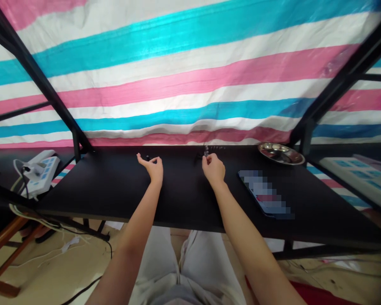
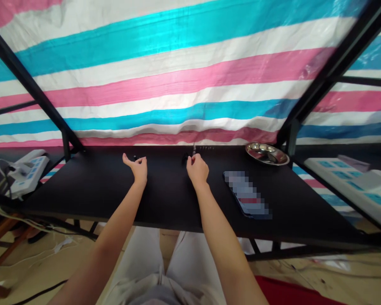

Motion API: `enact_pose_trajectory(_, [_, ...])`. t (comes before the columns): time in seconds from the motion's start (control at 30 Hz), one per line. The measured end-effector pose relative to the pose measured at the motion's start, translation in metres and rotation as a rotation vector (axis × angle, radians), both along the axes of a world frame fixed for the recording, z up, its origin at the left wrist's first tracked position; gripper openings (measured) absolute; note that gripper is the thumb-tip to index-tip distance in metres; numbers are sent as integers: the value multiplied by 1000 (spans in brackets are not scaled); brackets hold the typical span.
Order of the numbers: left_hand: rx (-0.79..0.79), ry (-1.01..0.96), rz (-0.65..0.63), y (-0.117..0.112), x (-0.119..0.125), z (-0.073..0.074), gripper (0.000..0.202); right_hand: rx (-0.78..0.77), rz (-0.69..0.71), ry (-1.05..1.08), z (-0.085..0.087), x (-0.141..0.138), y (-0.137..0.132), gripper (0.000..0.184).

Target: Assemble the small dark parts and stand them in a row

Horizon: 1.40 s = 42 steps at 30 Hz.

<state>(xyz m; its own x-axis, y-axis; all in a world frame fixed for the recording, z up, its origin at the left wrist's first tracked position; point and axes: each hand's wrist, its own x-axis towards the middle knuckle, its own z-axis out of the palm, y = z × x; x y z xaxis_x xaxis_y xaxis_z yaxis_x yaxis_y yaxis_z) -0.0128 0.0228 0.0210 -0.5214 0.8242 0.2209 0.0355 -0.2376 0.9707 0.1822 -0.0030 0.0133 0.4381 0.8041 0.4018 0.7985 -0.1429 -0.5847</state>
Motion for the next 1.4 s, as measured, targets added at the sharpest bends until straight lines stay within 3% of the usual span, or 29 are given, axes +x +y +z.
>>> enact_pose_trajectory(0.2, [-11, -98, -46, 17, -12, -9, 91, 262, 22, -77, -3, -13, -3, 31])
enact_pose_trajectory(0.33, [-24, -179, -89, 20, -14, -12, 93, 398, 142, -149, -6, -20, -5, 37])
enact_pose_trajectory(0.47, [-35, -313, -130, 23, -15, -13, 86, 420, 282, -200, -10, -26, -6, 38])
enact_pose_trajectory(0.73, [-95, -562, -184, 18, -12, -8, 65, 397, 283, -222, -14, -28, -6, 39])
enact_pose_trajectory(0.9, [-148, -722, -408, 11, -12, -4, 40, 302, 353, -154, -13, -31, -8, 36])
enact_pose_trajectory(1.07, [-239, -677, -676, 4, -10, -1, 6, 177, 448, -69, -13, -35, -7, 30])
enact_pose_trajectory(1.23, [-211, -617, -903, -4, -5, -2, 7, 121, 597, 125, -10, -41, -10, 34])
enact_pose_trajectory(1.4, [-199, -574, -1001, -7, -2, -5, 4, 113, 674, 265, -11, -45, -12, 37])
